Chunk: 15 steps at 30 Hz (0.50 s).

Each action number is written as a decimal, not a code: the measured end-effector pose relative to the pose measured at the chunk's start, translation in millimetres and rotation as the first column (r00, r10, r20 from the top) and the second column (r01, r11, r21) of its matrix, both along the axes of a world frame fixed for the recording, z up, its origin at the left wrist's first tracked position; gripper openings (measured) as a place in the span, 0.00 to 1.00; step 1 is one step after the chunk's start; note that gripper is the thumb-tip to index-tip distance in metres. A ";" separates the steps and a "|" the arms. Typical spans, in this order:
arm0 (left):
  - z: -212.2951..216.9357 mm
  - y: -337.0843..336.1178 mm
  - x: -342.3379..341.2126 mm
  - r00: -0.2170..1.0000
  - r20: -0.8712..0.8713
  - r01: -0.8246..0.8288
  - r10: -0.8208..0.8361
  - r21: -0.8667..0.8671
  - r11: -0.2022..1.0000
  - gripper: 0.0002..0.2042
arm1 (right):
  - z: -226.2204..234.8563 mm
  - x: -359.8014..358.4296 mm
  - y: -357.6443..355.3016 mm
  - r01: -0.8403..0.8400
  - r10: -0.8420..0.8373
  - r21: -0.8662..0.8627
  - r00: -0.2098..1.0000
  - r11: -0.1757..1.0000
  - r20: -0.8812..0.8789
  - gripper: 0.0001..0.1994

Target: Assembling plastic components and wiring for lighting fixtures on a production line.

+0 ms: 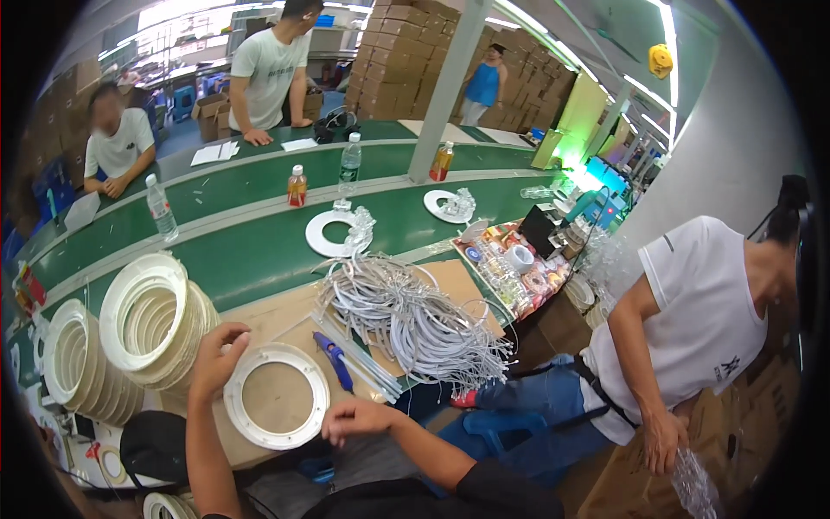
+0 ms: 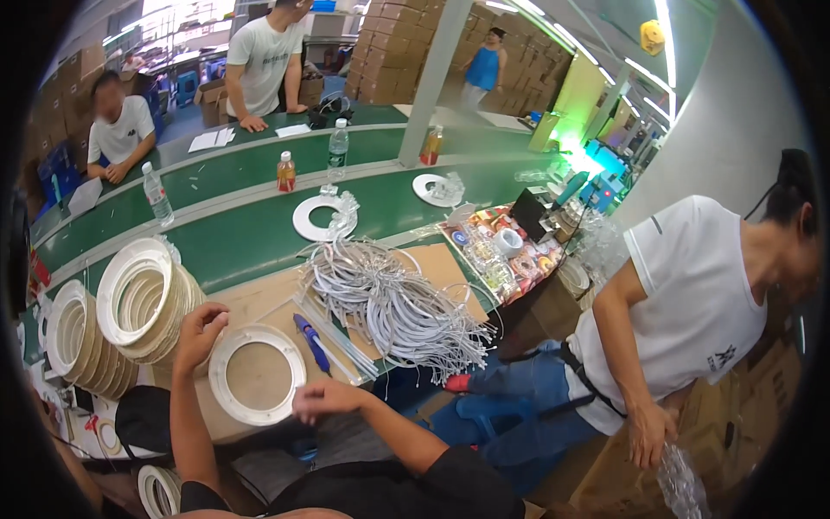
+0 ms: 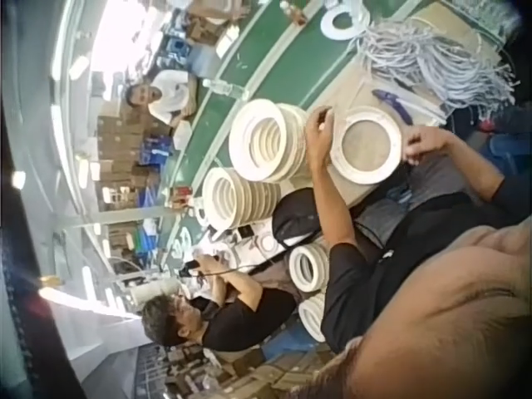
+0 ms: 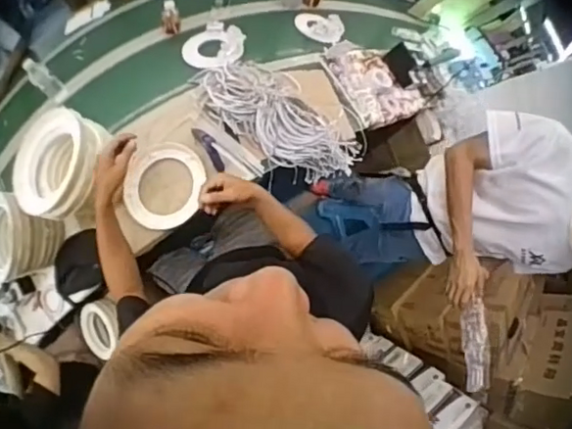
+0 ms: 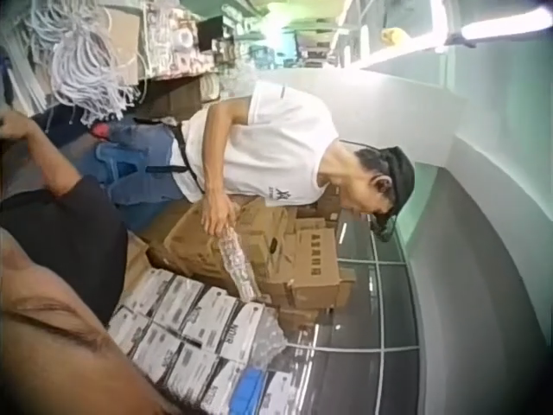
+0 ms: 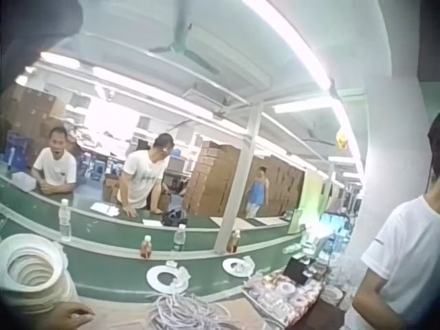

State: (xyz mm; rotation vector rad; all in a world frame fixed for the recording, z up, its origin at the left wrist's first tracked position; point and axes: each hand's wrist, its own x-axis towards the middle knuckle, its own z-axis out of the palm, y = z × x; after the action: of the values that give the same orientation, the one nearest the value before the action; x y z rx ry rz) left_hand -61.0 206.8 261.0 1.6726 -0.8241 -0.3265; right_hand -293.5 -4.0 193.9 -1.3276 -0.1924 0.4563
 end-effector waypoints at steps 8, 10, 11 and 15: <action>-19.5 -36.0 3.7 0.943 0.331 -0.013 0.014 -0.006 1.000 0.07 | -23.5 42.5 18.6 0.891 -0.517 -0.141 0.373 0.432 0.770 0.06; -24.7 -41.8 1.6 0.931 0.364 -0.005 0.001 0.010 1.000 0.07 | -31.4 43.7 16.8 0.897 -0.420 -0.163 0.346 0.412 0.839 0.06; -26.9 -44.5 1.0 0.918 0.395 0.002 -0.016 0.035 0.999 0.08 | -35.9 44.4 15.6 0.902 -0.323 -0.182 0.319 0.392 0.891 0.06; -38.2 -44.8 13.0 0.898 0.436 0.011 -0.054 0.100 0.995 0.09 | -28.9 45.5 29.6 0.897 -0.263 -0.249 0.356 0.365 0.897 0.08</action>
State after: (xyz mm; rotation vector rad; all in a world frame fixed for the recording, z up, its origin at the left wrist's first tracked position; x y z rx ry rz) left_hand -48.0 162.0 222.8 1.8544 -1.1863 -0.0034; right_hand -248.0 25.5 165.1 -2.2212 -0.1050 -0.9372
